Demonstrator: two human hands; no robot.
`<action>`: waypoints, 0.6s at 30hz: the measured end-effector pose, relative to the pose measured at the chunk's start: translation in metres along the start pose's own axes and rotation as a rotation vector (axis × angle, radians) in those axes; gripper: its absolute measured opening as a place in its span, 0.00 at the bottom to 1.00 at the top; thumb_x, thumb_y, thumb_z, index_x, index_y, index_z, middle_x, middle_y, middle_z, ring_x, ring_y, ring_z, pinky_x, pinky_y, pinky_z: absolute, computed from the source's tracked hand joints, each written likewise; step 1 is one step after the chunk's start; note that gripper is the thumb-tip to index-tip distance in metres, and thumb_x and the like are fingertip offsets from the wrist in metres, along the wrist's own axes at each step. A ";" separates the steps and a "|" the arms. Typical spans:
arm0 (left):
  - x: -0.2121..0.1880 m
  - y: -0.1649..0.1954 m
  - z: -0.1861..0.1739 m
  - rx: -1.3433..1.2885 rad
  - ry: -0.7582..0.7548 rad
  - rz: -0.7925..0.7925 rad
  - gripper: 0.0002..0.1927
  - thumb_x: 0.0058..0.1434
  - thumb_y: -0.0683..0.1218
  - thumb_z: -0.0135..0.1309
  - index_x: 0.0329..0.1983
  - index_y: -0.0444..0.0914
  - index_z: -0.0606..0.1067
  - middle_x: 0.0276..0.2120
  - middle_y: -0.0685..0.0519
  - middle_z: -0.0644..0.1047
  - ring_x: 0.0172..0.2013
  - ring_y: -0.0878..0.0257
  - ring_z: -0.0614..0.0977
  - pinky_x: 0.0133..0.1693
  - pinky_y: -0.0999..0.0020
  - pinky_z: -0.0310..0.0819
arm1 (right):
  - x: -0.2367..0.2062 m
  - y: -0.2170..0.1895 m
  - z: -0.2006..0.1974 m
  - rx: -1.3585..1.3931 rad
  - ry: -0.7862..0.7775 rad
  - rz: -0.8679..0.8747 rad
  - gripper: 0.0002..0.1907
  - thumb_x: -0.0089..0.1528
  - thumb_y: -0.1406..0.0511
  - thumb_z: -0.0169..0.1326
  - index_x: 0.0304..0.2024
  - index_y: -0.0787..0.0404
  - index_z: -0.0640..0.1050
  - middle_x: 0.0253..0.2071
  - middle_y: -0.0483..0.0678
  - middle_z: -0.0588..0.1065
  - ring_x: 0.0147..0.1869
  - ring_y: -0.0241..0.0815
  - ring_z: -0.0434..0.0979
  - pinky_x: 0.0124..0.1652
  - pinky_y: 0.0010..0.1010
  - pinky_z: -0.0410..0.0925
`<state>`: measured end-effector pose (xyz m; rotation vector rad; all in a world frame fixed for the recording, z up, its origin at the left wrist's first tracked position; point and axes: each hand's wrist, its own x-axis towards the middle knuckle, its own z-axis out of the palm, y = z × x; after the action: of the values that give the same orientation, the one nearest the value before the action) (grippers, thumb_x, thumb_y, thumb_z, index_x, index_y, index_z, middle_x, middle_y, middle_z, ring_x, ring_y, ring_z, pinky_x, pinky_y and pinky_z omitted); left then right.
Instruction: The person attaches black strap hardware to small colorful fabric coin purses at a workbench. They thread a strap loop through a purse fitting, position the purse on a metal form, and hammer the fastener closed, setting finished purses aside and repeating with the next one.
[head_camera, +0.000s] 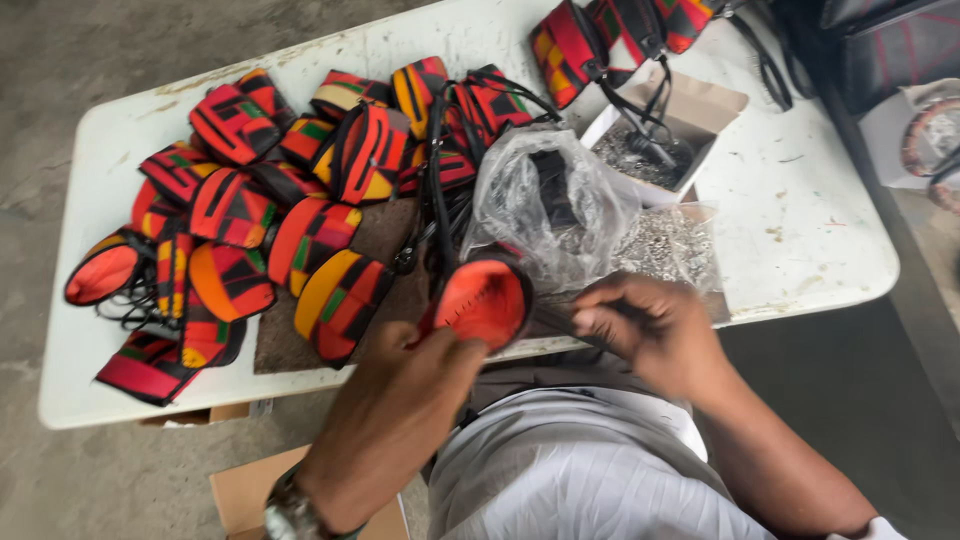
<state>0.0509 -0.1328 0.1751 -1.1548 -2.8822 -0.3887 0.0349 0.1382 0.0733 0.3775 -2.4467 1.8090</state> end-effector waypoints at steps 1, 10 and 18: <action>0.003 0.004 0.003 0.008 -0.052 0.027 0.09 0.58 0.38 0.52 0.42 0.38 0.75 0.32 0.50 0.76 0.33 0.51 0.77 0.42 0.56 0.67 | -0.001 -0.006 0.011 0.065 -0.062 -0.064 0.06 0.61 0.71 0.61 0.41 0.65 0.82 0.34 0.44 0.82 0.38 0.32 0.83 0.38 0.28 0.75; 0.011 -0.030 0.054 -0.430 0.474 -0.086 0.17 0.63 0.42 0.59 0.55 0.34 0.75 0.52 0.45 0.76 0.52 0.50 0.81 0.51 0.61 0.76 | 0.039 0.032 0.064 0.321 -0.193 -0.176 0.03 0.64 0.73 0.56 0.42 0.67 0.78 0.41 0.43 0.77 0.47 0.31 0.75 0.50 0.23 0.68; 0.024 -0.054 0.151 -1.548 0.688 -0.343 0.30 0.61 0.43 0.64 0.65 0.37 0.66 0.51 0.48 0.77 0.49 0.65 0.80 0.51 0.70 0.77 | 0.038 0.066 0.087 0.592 -0.098 0.188 0.06 0.62 0.76 0.58 0.40 0.64 0.77 0.36 0.44 0.79 0.38 0.29 0.76 0.40 0.23 0.72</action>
<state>0.0090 -0.1190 0.0190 -0.2088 -1.7680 -2.5572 -0.0102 0.0681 -0.0063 0.2766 -2.0048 2.6422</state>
